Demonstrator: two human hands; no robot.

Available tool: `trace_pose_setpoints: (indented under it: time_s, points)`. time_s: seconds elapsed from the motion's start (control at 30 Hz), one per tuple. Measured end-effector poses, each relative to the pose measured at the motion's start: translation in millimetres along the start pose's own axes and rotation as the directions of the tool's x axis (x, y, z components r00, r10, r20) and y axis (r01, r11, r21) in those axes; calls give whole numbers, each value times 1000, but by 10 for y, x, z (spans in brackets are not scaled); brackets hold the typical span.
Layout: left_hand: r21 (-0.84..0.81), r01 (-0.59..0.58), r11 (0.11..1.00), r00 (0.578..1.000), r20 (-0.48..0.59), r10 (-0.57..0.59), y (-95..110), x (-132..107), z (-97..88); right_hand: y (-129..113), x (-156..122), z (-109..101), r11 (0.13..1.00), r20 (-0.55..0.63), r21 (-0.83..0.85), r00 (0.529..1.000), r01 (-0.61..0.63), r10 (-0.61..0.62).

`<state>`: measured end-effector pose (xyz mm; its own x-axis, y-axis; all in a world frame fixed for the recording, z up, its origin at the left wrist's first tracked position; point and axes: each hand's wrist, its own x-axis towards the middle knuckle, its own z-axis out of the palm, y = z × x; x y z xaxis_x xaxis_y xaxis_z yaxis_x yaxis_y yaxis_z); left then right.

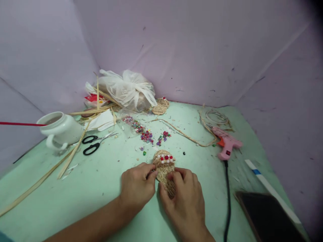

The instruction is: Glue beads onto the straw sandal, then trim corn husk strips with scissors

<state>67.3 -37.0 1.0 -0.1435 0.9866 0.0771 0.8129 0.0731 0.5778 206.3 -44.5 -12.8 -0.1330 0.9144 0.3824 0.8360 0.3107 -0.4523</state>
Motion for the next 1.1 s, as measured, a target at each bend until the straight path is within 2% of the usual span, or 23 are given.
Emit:
trace_pose_setpoints:
  time_s: [0.1, 0.3, 0.5, 0.63, 0.7, 0.77, 0.87, 0.93, 1.0, 1.1]
  points:
    - [-2, -24, 1000, 1000, -18, 24, -11, 18, 17, -11, -1, 2, 1000, 9, 4, 1000, -15, 15]
    - [-155, -133, 979, 990, -66, 124, -96, 36, 68, -38, -9, 19, 999, 14, -2, 999, -49, 49]
    - [-111, -117, 987, 993, 2, 118, -103, 61, 70, -58, 4, 31, 998, -24, 30, 999, -46, 47]
    - [-188, -106, 976, 993, 31, 114, -111, 79, 21, -24, 14, 17, 997, -19, 69, 999, -36, 38]
    - [-287, -48, 957, 995, 72, 72, -138, 102, -45, 9, 28, 1, 995, -15, 103, 1000, -6, 7]
    - [-394, 103, 913, 988, 146, -48, -178, 142, -132, 42, 47, -14, 992, -21, 128, 1000, 21, -19]
    - [-507, 344, 790, 934, 274, -231, -241, 215, -245, 75, 68, -29, 990, -17, 139, 999, 34, -32]
    - [-541, 412, 733, 906, 332, -264, -272, 248, -273, 81, 69, -31, 991, 1, 130, 999, 37, -37]
    - [-554, 376, 743, 918, 330, -219, -289, 260, -262, 76, 63, -28, 993, 14, 115, 999, 41, -43]
    - [-534, 168, 829, 970, 239, -43, -296, 247, -216, 60, 52, -19, 994, 8, 98, 999, 51, -52]
